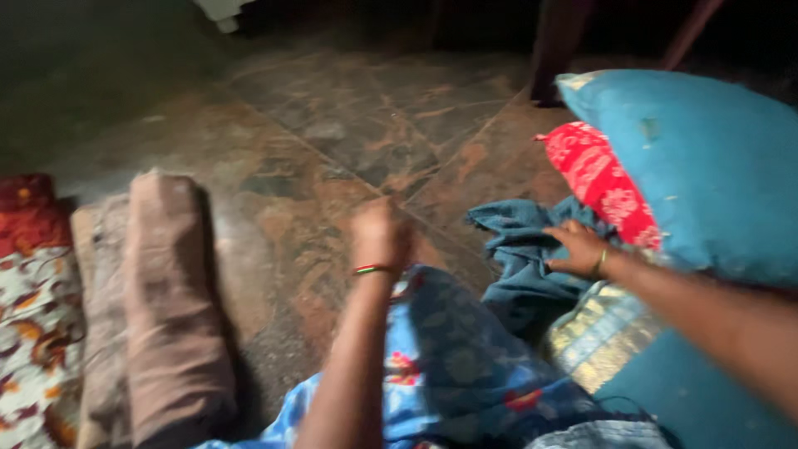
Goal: The person stuffs a pillow into a blue pillowcase by hand, smoothing the fabric over the pillow and tucking in the edges.
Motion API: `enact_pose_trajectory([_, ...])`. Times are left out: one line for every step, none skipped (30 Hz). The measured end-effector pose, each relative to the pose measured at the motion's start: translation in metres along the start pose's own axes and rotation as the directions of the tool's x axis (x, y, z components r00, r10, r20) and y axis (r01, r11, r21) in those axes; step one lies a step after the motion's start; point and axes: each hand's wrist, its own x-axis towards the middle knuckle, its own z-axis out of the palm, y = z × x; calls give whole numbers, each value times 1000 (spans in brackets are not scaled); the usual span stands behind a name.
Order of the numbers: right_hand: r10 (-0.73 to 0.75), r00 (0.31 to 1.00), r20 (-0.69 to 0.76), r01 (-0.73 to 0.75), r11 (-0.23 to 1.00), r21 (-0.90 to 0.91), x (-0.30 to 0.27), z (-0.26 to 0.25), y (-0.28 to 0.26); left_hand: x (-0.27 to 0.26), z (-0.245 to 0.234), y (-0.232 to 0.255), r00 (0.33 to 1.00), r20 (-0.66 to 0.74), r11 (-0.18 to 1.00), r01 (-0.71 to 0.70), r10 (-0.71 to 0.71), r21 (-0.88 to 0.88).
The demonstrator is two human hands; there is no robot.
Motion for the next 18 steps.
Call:
enact_pose_trajectory([47,998,-40,-43,994,105,-4,1,-5,3,20,47,996,-24,978,83,-90,-192])
enact_pose_trajectory([98,992,-76,-80,974,210,-10,-2,-7,6,31,87,994,110,978,38,-15,-204])
enact_pose_trajectory([146,984,-105,-106,942,319,-14,-6,-12,-1,37,125,966,219,948,194,-140,-251])
enact_pose_trajectory([170,974,-147,-106,924,366,-16,-10,-20,-11,36,152,910,330,895,349,-253,-278])
enact_pose_trajectory([199,962,-185,-109,906,408,-20,-14,-28,-23,30,167,882,363,873,407,-300,-270])
enact_pose_trajectory([230,948,-221,-110,887,449,-23,-17,-36,-34,25,179,851,397,847,464,-344,-259])
enact_pose_trajectory([279,940,-195,-111,794,597,-22,-20,-44,-35,24,186,819,425,821,514,-385,-248])
enact_pose_trajectory([321,933,-162,-107,678,728,-23,-18,-56,-30,24,187,804,442,812,533,-399,-237])
enact_pose_trajectory([350,930,-115,-101,541,835,-28,-17,-65,-28,24,185,783,458,799,560,-422,-221])
enact_pose_trajectory([379,915,-137,-78,500,863,-35,-20,-72,-28,23,184,760,474,784,586,-445,-205])
enact_pose_trajectory([405,900,-160,-44,450,892,-37,-24,-84,-26,19,179,775,472,776,577,-420,-256])
enact_pose_trajectory([433,883,-180,-9,399,917,-38,-28,-98,-25,15,175,789,470,765,566,-395,-306])
enact_pose_trajectory([411,897,-166,50,279,959,-42,-35,-114,-23,14,175,804,470,750,553,-366,-362])
enact_pose_trajectory([386,909,-156,104,153,983,-45,-44,-132,-23,11,177,876,412,807,424,-250,-411])
enact_pose_trajectory([359,921,-151,153,24,988,-46,-58,-150,-22,8,180,930,346,845,285,-129,-452])
enact_pose_trajectory([321,937,-136,170,-81,982,-50,-76,-167,-20,3,183,962,272,865,140,-4,-482])
enact_pose_trajectory([278,953,-120,177,-191,966,-58,-97,-183,-20,-5,186,919,392,866,235,-49,-441])
enact_pose_trajectory([232,967,-109,177,-298,938,-66,-119,-198,-24,-13,191,858,504,862,325,-96,-389])
